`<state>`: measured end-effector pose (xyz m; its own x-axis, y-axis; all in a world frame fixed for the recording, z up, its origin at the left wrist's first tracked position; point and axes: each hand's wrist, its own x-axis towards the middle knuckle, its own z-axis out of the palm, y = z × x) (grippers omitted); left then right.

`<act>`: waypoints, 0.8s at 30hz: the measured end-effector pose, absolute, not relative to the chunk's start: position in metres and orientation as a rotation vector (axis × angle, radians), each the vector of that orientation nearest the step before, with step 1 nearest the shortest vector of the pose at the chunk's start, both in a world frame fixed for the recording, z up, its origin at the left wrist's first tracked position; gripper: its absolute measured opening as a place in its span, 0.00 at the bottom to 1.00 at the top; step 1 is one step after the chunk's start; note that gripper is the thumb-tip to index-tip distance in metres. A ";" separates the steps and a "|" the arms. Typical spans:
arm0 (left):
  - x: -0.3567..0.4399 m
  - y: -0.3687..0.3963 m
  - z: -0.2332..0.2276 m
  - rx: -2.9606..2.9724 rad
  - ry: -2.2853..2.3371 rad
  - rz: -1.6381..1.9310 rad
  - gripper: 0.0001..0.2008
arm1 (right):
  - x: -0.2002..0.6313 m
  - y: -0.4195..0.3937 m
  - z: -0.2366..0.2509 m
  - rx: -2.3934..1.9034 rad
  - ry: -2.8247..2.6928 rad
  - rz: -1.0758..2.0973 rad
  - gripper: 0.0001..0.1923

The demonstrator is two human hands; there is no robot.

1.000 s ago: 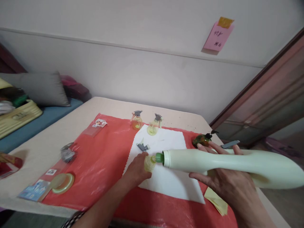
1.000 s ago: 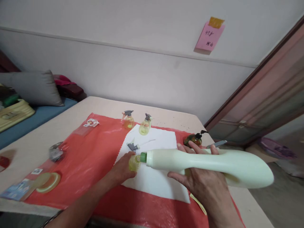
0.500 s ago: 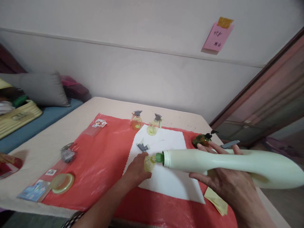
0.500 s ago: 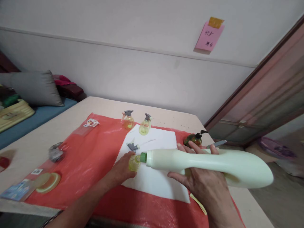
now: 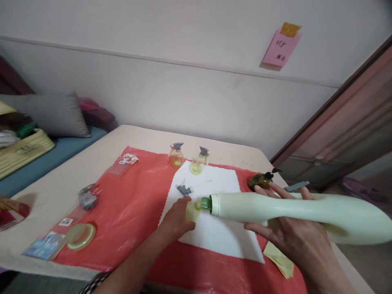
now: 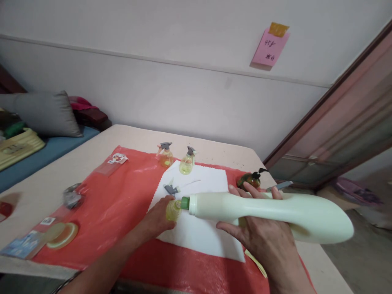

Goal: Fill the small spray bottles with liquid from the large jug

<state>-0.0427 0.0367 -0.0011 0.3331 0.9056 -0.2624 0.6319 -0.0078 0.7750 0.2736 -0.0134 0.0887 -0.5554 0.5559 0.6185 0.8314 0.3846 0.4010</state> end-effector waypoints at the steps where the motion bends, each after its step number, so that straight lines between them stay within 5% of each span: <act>1: -0.043 0.037 -0.001 1.725 1.384 0.396 0.39 | 0.274 -0.013 0.089 -1.202 -2.264 -0.988 0.45; 24: -0.044 0.039 -0.010 1.727 1.384 0.396 0.41 | 0.273 -0.013 0.091 -1.199 -2.268 -0.994 0.44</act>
